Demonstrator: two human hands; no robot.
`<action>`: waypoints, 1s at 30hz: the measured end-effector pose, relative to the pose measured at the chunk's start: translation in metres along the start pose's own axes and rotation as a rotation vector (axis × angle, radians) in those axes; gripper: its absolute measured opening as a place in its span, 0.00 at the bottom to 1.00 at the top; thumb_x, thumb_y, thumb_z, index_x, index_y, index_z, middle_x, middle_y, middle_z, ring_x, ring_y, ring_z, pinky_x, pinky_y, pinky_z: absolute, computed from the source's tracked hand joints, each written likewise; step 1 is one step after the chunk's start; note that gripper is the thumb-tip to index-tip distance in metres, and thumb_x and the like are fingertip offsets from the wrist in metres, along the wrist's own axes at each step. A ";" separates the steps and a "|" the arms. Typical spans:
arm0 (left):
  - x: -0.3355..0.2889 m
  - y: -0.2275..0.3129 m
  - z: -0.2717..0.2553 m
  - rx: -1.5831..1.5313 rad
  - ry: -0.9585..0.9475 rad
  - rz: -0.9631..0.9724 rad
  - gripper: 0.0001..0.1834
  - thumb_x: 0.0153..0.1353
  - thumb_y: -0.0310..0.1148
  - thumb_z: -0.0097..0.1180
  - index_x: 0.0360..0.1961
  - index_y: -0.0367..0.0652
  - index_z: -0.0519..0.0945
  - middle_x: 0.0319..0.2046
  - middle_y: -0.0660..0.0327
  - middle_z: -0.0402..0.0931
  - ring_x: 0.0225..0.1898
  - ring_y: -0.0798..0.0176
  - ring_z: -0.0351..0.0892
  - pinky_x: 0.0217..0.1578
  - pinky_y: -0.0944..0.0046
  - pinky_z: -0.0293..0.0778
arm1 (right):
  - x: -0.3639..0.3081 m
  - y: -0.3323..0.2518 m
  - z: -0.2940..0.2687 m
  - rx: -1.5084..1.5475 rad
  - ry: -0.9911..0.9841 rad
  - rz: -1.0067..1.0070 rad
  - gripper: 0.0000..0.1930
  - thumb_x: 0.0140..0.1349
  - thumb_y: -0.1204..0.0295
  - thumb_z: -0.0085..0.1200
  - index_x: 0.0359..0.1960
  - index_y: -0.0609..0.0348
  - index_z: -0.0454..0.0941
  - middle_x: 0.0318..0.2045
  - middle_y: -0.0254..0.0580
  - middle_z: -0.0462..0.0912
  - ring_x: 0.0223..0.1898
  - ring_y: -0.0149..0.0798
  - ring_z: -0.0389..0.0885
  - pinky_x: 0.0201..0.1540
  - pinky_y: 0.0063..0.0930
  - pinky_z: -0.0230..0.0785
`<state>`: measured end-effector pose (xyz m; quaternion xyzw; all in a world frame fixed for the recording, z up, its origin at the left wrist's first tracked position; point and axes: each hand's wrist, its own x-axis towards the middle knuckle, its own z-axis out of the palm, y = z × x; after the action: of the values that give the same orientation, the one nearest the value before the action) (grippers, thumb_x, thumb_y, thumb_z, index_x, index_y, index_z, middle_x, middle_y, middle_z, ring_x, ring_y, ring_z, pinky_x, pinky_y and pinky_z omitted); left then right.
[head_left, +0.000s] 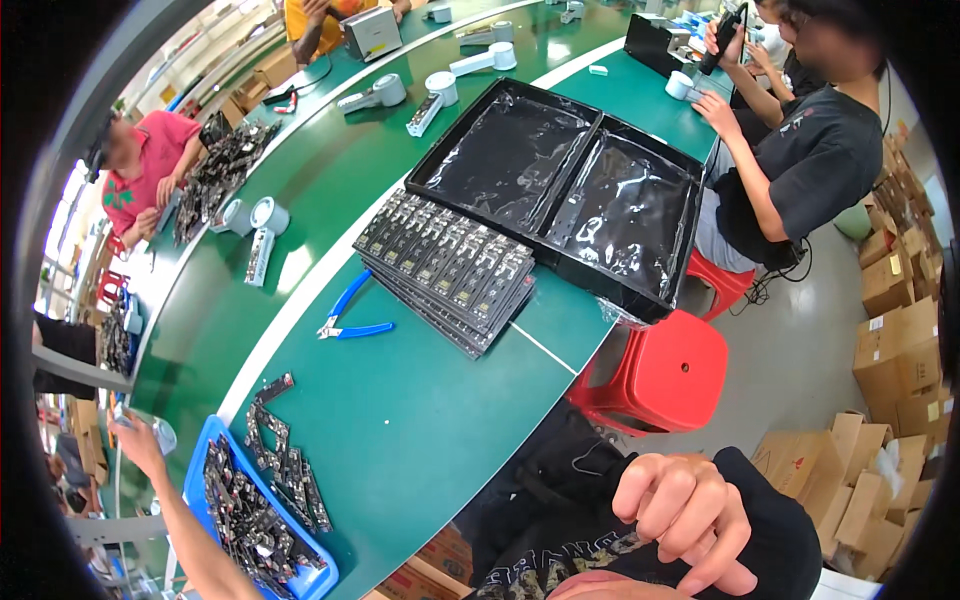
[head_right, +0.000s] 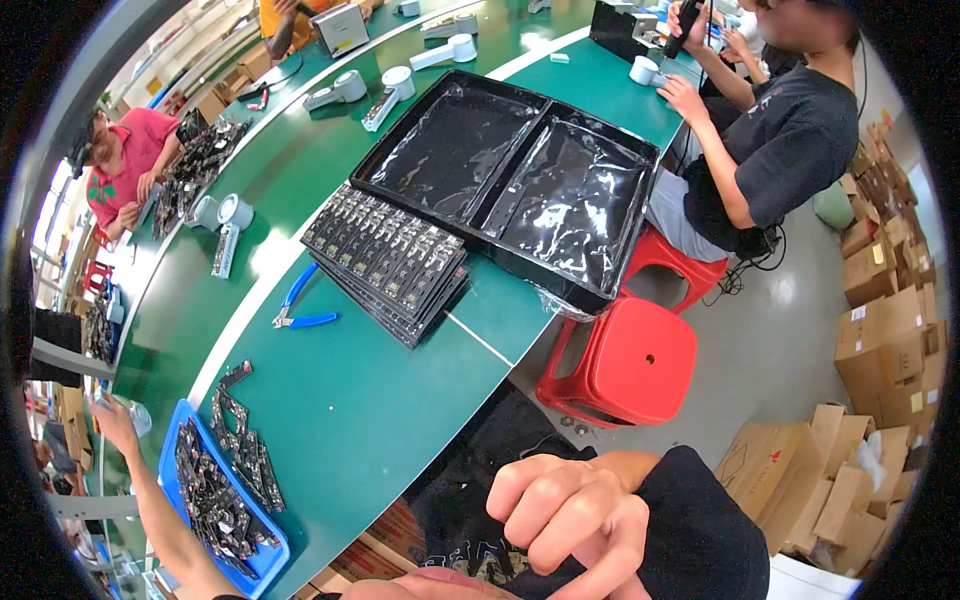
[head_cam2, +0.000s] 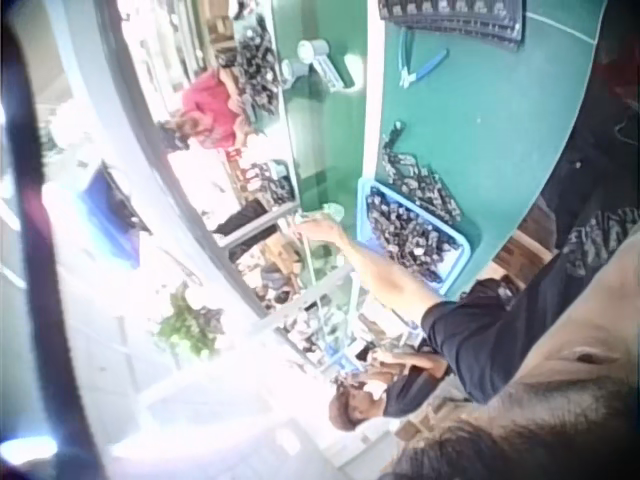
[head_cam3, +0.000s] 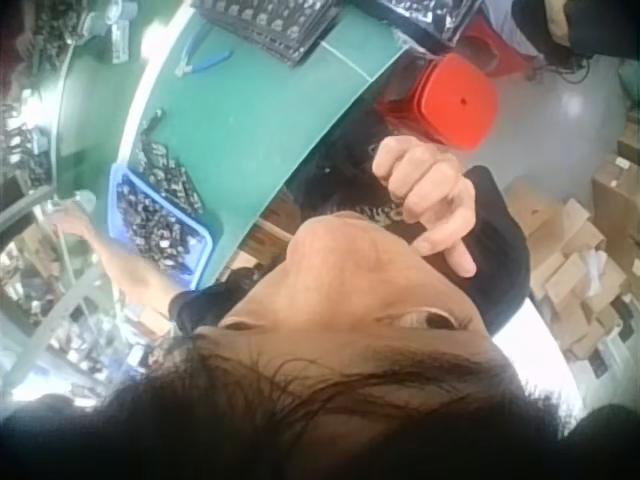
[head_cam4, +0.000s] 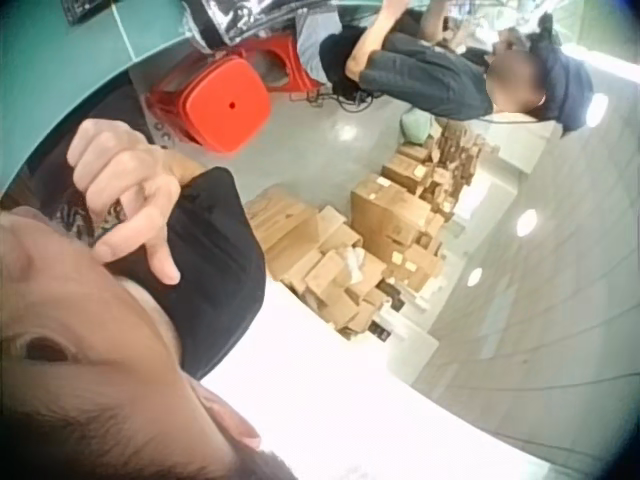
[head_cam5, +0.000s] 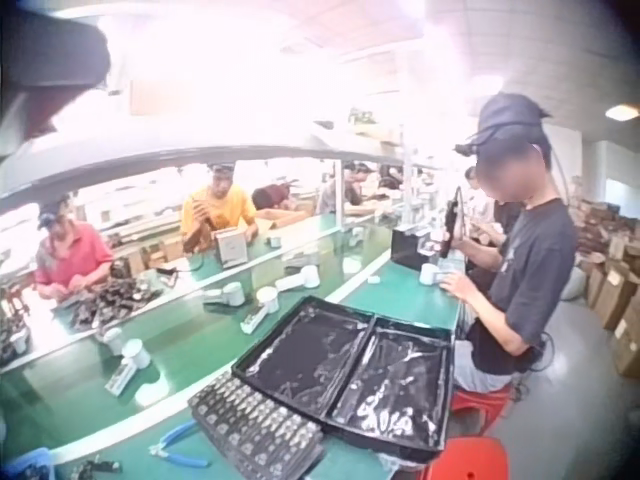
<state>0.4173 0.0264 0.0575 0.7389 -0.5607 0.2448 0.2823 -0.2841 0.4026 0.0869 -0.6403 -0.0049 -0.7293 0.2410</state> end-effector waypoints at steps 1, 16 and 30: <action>0.009 0.011 -0.008 -0.018 0.059 -0.002 0.29 0.77 0.45 0.53 0.69 0.37 0.69 0.56 0.34 0.80 0.58 0.29 0.78 0.58 0.40 0.73 | 0.001 0.000 0.002 0.006 0.031 -0.036 0.24 0.72 0.39 0.55 0.48 0.46 0.86 0.39 0.40 0.77 0.37 0.38 0.70 0.38 0.34 0.62; -0.257 0.323 -0.171 -1.301 -0.364 -0.550 0.12 0.71 0.35 0.66 0.47 0.42 0.76 0.44 0.58 0.82 0.46 0.61 0.87 0.42 0.59 0.87 | -0.044 0.061 -0.008 -0.770 -0.005 0.613 0.31 0.60 0.64 0.75 0.64 0.61 0.80 0.49 0.46 0.78 0.47 0.44 0.79 0.51 0.33 0.75; -0.391 0.368 -0.189 -1.388 -0.445 -0.635 0.11 0.72 0.27 0.64 0.47 0.36 0.74 0.44 0.56 0.80 0.45 0.63 0.84 0.46 0.65 0.83 | -0.074 0.115 -0.005 -0.749 -0.173 0.864 0.39 0.62 0.59 0.72 0.70 0.64 0.69 0.61 0.56 0.79 0.64 0.58 0.75 0.68 0.47 0.68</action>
<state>-0.0458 0.3492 -0.0185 0.5504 -0.3909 -0.4060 0.6160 -0.2424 0.3248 -0.0181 -0.6832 0.4960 -0.4615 0.2724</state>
